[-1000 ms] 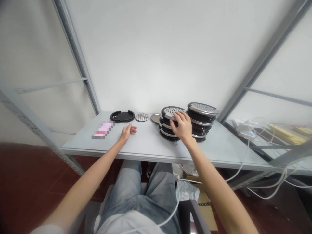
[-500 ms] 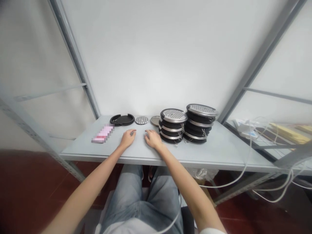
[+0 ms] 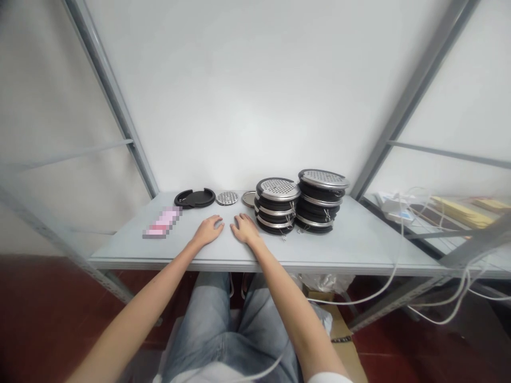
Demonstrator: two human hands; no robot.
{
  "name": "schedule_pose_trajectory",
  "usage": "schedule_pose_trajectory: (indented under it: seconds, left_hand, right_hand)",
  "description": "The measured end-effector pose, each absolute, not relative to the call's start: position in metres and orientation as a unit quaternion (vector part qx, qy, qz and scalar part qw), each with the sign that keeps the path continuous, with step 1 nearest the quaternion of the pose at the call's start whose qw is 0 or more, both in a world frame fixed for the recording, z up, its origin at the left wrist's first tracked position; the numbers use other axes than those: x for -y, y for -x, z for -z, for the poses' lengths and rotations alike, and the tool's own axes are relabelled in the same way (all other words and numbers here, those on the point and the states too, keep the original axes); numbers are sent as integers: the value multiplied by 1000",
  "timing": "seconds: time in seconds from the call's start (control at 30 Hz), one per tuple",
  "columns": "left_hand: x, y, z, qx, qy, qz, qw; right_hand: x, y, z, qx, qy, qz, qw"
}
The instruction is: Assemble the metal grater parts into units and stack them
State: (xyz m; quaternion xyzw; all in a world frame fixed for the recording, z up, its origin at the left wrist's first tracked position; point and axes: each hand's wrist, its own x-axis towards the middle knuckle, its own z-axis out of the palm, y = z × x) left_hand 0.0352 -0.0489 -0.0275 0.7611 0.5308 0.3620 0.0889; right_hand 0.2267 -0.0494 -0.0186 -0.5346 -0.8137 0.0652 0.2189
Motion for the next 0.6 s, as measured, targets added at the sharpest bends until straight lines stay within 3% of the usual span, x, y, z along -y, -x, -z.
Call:
schedule_pose_trajectory:
  seconds: [0.37,0.6]
  left_hand:
    - [51,-36,24,-557,-771,-302,64]
    - [53,-37,21,-562,-771,-294,58]
  right_hand:
    - [46,-226,23,802,540,-85,238]
    - [21,-221,16,774,546,-117,299]
